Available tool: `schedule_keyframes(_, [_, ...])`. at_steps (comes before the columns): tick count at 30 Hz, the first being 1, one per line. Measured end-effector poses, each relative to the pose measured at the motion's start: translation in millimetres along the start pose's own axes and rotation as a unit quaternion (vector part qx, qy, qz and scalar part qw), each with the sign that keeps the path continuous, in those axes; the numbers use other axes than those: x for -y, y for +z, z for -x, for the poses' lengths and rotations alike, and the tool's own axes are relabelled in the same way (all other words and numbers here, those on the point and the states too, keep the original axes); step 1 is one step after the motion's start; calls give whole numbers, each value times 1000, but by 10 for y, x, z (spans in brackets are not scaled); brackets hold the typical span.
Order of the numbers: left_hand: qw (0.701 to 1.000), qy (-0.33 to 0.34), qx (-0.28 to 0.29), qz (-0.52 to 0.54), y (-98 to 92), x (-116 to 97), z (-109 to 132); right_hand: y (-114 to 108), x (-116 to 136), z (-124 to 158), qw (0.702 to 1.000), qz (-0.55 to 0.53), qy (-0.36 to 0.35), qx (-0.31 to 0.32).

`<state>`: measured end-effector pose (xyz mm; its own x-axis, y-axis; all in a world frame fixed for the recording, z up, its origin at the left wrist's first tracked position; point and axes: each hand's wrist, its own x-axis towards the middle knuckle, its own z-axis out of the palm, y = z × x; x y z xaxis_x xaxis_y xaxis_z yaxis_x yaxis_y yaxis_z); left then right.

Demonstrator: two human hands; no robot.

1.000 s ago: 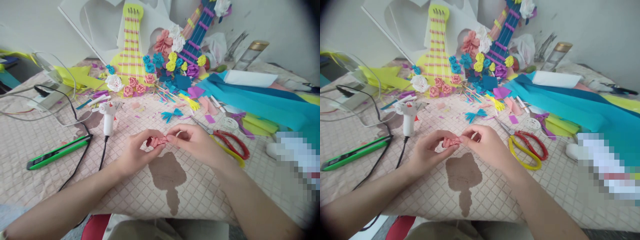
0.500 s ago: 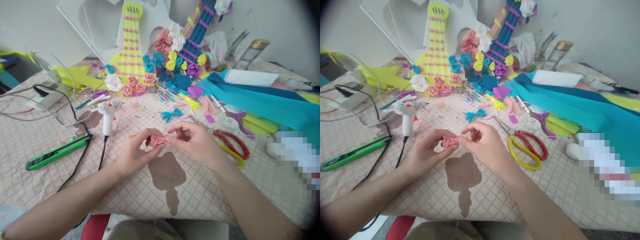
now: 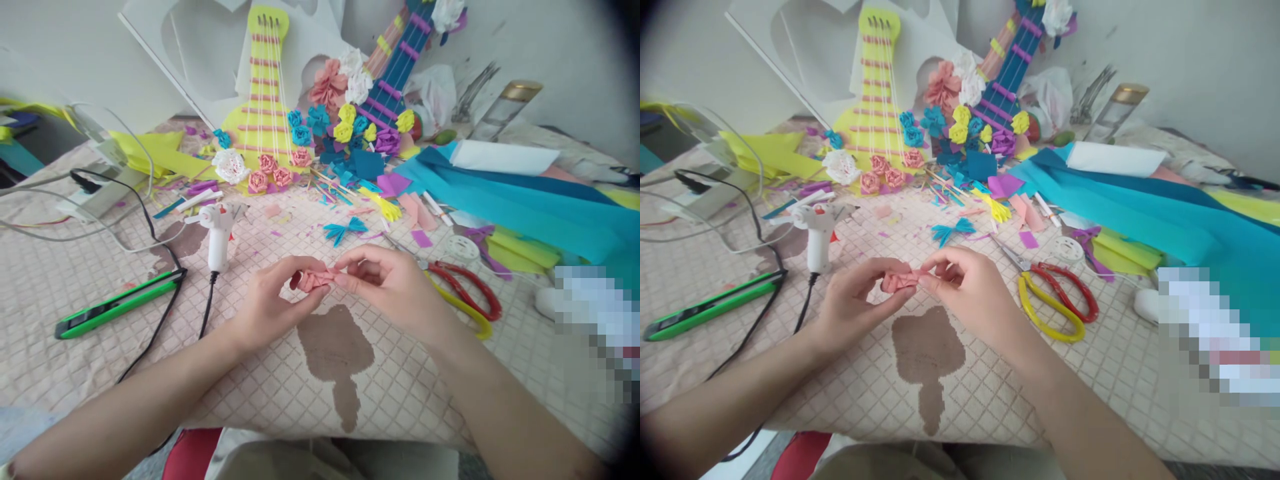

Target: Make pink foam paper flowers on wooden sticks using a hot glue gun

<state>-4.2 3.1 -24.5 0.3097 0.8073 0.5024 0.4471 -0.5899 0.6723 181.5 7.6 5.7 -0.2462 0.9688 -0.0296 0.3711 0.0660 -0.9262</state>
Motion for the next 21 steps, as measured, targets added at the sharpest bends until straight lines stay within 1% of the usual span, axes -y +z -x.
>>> schedule_keyframes(3, [999,49,4,-15,-16,-6,-10,7,28,13,1000,-2,-15,2])
schedule_keyframes(5, [996,86,10,-11,-21,-2,-14,15,45,17,1000,-9,-18,6])
schedule_keyframes(7, [994,110,15,-5,-20,9,-16,21,54,19,1000,-10,-20,8])
schedule_keyframes(11, [990,141,11,-1,-12,28,-23,20,40,19,1000,-7,-24,12])
schedule_keyframes(14, [985,170,5,-7,-11,26,-32,14,19,18,999,-20,-7,25])
schedule_keyframes(17, [983,181,10,-15,-12,18,-40,14,17,18,999,-23,0,30])
schedule_keyframes(21, [982,188,3,-27,-11,14,-46,17,48,20,999,-3,-29,19])
